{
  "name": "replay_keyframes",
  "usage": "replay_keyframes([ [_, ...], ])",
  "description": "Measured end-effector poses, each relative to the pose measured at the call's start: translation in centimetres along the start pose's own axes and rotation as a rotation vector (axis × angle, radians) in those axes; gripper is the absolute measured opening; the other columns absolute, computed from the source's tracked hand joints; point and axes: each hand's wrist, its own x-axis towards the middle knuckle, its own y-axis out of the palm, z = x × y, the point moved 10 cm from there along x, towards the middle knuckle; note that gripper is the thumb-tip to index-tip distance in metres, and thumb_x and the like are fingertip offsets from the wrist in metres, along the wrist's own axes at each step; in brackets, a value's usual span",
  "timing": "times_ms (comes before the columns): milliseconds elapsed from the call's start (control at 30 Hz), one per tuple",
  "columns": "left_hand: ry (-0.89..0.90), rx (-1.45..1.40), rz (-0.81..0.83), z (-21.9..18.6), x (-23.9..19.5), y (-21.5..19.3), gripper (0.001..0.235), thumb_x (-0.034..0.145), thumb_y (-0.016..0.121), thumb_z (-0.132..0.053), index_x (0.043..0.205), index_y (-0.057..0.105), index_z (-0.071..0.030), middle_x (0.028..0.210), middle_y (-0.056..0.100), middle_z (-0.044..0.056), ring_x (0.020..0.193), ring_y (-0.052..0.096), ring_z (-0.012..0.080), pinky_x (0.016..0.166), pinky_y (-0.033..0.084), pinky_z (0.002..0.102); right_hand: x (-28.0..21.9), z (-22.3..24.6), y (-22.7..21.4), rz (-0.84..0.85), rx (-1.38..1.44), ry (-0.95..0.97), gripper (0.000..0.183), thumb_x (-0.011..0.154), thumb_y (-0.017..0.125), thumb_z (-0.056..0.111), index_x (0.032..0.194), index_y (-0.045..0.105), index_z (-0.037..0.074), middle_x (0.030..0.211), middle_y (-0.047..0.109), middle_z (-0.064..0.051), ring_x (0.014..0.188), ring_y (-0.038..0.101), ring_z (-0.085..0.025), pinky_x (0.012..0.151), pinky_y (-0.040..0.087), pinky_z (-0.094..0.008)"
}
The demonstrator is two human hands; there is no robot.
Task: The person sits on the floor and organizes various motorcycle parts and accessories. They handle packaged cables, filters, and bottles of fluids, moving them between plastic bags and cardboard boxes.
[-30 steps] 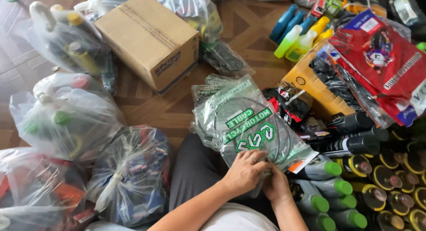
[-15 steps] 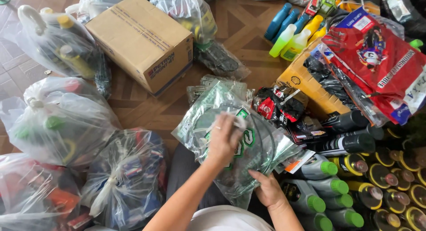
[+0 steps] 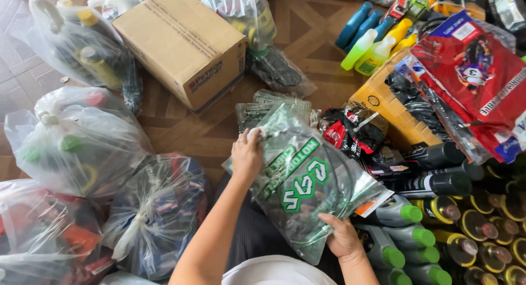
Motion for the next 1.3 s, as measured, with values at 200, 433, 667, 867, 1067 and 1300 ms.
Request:
replay_keyframes([
  [200,-0.532,-0.46,0.299,9.3,-4.3,2.5,0.064,0.081,0.084,-0.036,0.132,0.06,-0.006,0.118,0.071,0.017,0.11,0.069,0.0288,0.092,0.053,0.039,2.7,-2.0,-4.4,-0.006,0.06,0.059,0.059,0.084,0.059,0.011,0.141,0.054,0.001,0.119,0.071,-0.024,0.104,0.07,-0.037,0.093,0.054,-0.052],
  [433,-0.916,-1.228,0.508,11.2,-11.7,5.5,0.044,0.076,0.082,-0.012,0.117,0.071,0.002,0.101,0.075,0.01,0.084,0.071,0.0191,0.076,0.06,0.034,7.6,-6.3,-10.2,-0.051,0.086,0.342,0.046,0.091,0.058,0.018,0.134,0.062,0.002,0.118,0.071,-0.02,0.102,0.069,-0.033,0.091,0.052,-0.05],
  [667,-1.049,-1.512,-0.096,16.7,-10.6,1.9,0.03,0.085,0.068,-0.003,0.115,0.064,-0.001,0.094,0.07,0.009,0.077,0.069,0.0244,0.066,0.057,0.041,14.8,-7.8,-12.7,-0.41,-0.014,0.211,0.06,0.1,0.055,0.044,0.145,0.05,0.006,0.143,0.051,-0.018,0.125,0.053,-0.033,0.105,0.044,-0.049],
  [867,-1.121,-1.584,-0.356,21.5,-12.7,4.2,0.039,0.09,0.064,-0.002,0.128,0.058,0.0,0.112,0.069,0.012,0.094,0.071,0.0273,0.084,0.06,0.044,16.9,-13.8,-14.9,-0.459,-0.019,0.366,0.064,0.094,0.062,0.031,0.147,0.041,0.003,0.15,0.048,-0.027,0.135,0.052,-0.045,0.111,0.043,-0.056],
  [1067,-1.219,-1.673,-0.605,23.9,-14.2,3.3,0.039,0.098,0.058,-0.016,0.133,0.056,0.002,0.118,0.07,0.013,0.101,0.071,0.0297,0.089,0.059,0.045,18.7,-19.3,-15.4,-0.483,0.025,0.467,0.066,0.094,0.062,0.033,0.149,0.039,0.004,0.152,0.046,-0.028,0.138,0.047,-0.046,0.111,0.04,-0.057],
  [1300,-1.446,-1.34,-0.381,25.8,-17.9,4.2,0.042,0.095,0.069,-0.027,0.127,0.061,-0.001,0.119,0.073,0.011,0.096,0.073,0.0254,0.082,0.059,0.04,23.8,-18.8,-19.8,-0.54,-0.055,0.402,0.037,0.098,0.063,0.029,0.127,0.053,0.008,0.125,0.055,-0.014,0.13,0.053,-0.039,0.11,0.042,-0.058],
])
